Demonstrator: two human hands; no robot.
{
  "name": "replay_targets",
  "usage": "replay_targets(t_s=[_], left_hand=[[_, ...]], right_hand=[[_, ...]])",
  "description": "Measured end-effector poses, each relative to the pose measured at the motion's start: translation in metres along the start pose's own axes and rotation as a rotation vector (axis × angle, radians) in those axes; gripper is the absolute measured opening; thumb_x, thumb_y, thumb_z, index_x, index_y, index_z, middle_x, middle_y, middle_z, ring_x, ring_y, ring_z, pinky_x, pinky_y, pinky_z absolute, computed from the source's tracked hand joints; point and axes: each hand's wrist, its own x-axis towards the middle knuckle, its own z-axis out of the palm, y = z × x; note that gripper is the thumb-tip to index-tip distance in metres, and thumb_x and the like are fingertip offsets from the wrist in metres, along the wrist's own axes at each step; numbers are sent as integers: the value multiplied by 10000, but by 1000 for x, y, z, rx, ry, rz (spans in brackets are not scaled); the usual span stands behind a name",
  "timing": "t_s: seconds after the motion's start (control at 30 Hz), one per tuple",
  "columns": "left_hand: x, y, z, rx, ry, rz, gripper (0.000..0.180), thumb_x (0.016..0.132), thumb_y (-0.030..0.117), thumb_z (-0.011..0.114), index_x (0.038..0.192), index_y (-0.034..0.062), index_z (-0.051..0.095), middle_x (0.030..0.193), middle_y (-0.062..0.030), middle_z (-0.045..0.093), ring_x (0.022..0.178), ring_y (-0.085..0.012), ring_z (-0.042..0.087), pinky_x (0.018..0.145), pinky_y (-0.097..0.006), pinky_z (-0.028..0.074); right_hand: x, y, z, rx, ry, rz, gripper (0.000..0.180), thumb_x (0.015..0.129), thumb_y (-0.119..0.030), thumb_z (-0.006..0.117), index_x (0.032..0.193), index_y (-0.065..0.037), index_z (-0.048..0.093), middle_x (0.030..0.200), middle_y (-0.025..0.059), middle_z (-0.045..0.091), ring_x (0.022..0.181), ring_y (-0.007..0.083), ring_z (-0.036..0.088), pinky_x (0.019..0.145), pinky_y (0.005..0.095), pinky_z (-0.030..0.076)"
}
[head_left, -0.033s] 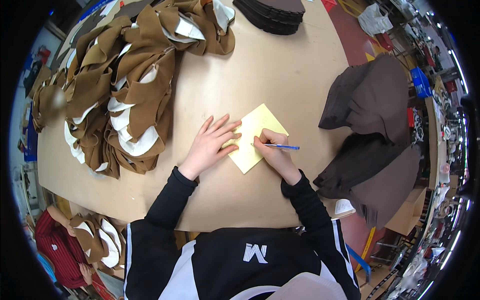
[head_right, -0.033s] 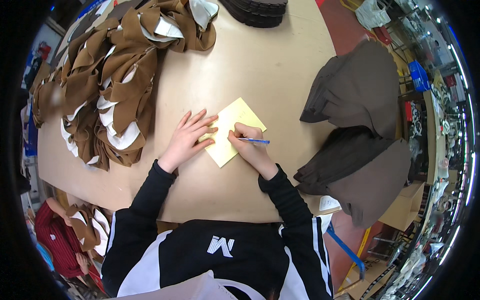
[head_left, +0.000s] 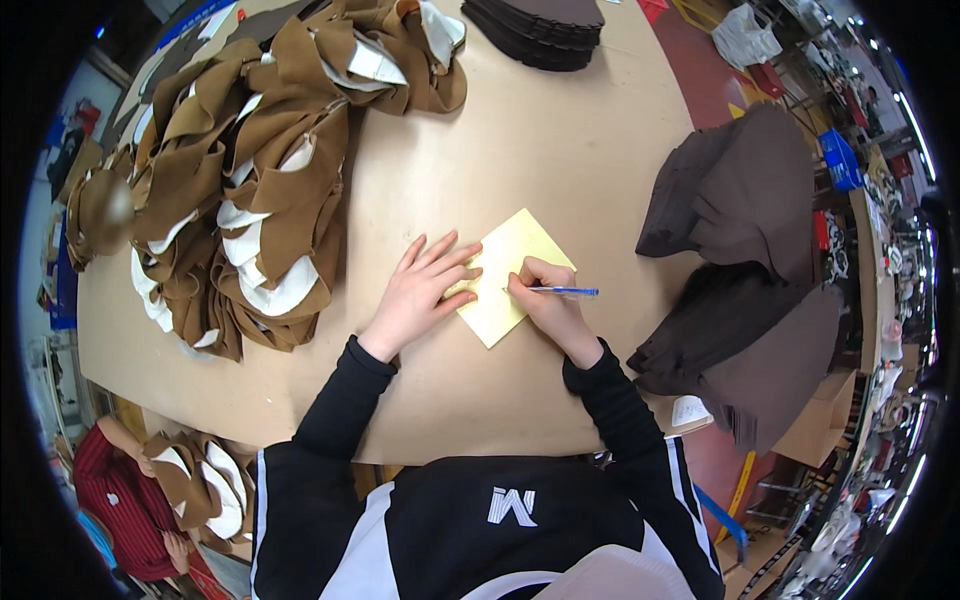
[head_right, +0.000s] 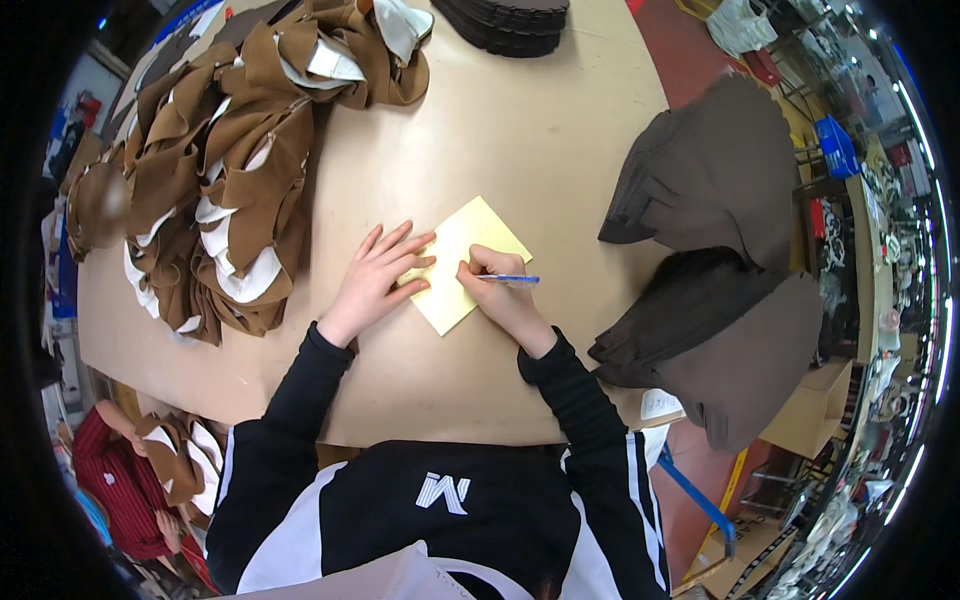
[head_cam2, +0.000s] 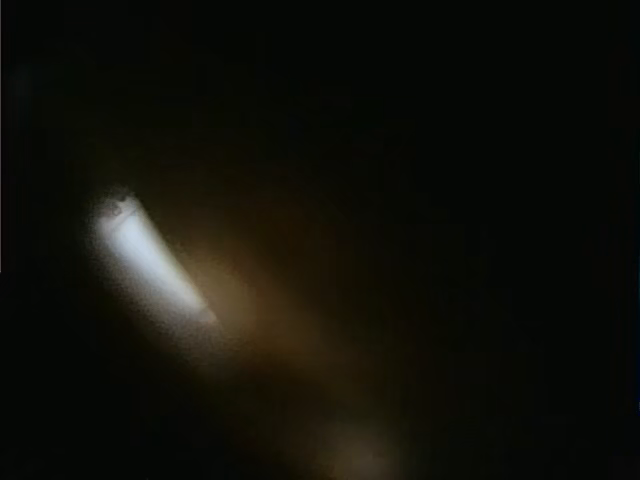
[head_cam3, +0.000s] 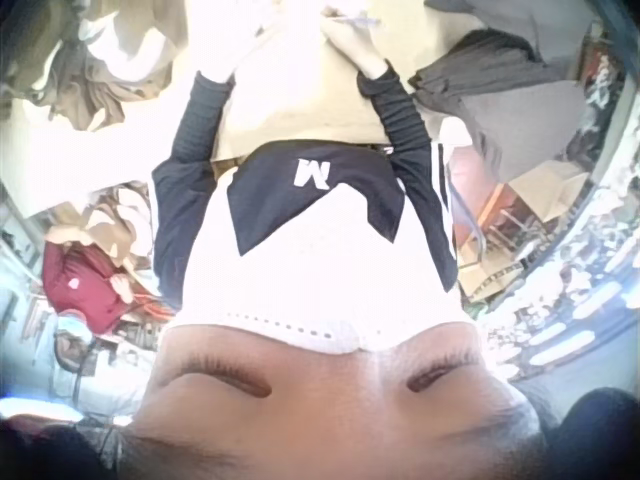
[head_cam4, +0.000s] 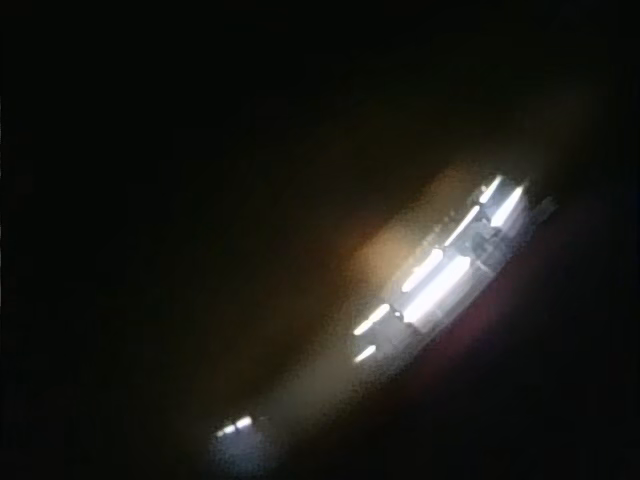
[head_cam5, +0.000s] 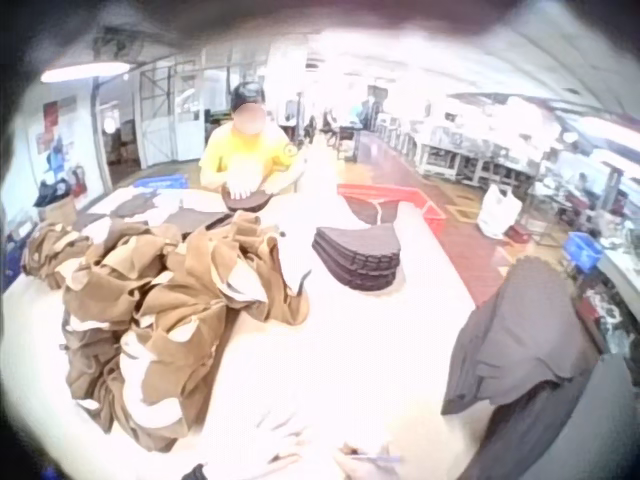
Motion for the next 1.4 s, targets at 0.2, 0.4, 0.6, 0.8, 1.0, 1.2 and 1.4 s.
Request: replay_targets(t_s=[0.2,0.4,0.6,0.8,1.0,1.2,1.4], left_hand=[[3,0,2,-21,-36,8,270,891,256,677,1125,122,670,1439,-27,524,1424,-286,359,1178,-508,206],[10,-7,11,-14,-13,27,270,861,190,701,1113,95,679,1425,-48,539,1402,-319,386,1173,-518,199],[5,0,-1,-11,-11,-7,275,863,164,688,1118,67,654,1426,-83,536,1416,-335,360,1186,-523,160],[8,4,6,-68,-23,-2,278,864,154,678,1124,58,648,1424,-89,536,1416,-341,357,1190,-521,150],[5,2,5,-42,-12,6,274,869,150,671,1128,63,647,1427,-92,534,1414,-339,361,1190,-520,154],[8,-2,4,-49,-12,17,284,870,154,673,1138,66,643,1432,-92,529,1416,-335,361,1191,-517,154],[3,-7,7,-82,2,6,279,873,156,669,1136,65,643,1432,-93,528,1414,-338,362,1191,-521,148]], right_hand=[[-2,14,5,84,4,-7,263,835,-64,679,653,-16,495,577,46,512,553,84,447,513,295,365],[-14,-16,-13,394,-141,-149,258,926,-186,636,750,-26,537,674,33,555,668,116,510,608,319,413],[-103,-114,-143,555,-444,-530,524,1030,-486,410,1061,-7,618,1217,173,592,1057,225,588,910,336,466],[-166,-88,-278,716,45,224,687,999,-627,312,1296,-46,529,1281,300,565,1112,364,626,978,444,508],[-128,-74,-361,954,-53,336,687,1010,-603,314,1486,-109,336,1308,404,487,1190,437,578,961,454,532],[-102,-69,-385,869,152,179,659,1019,-589,307,1421,-80,423,1287,325,552,1188,364,594,989,426,515],[-132,-90,-358,799,254,-40,652,1014,-592,335,1407,-87,460,1275,201,599,1157,274,591,1019,400,470]])
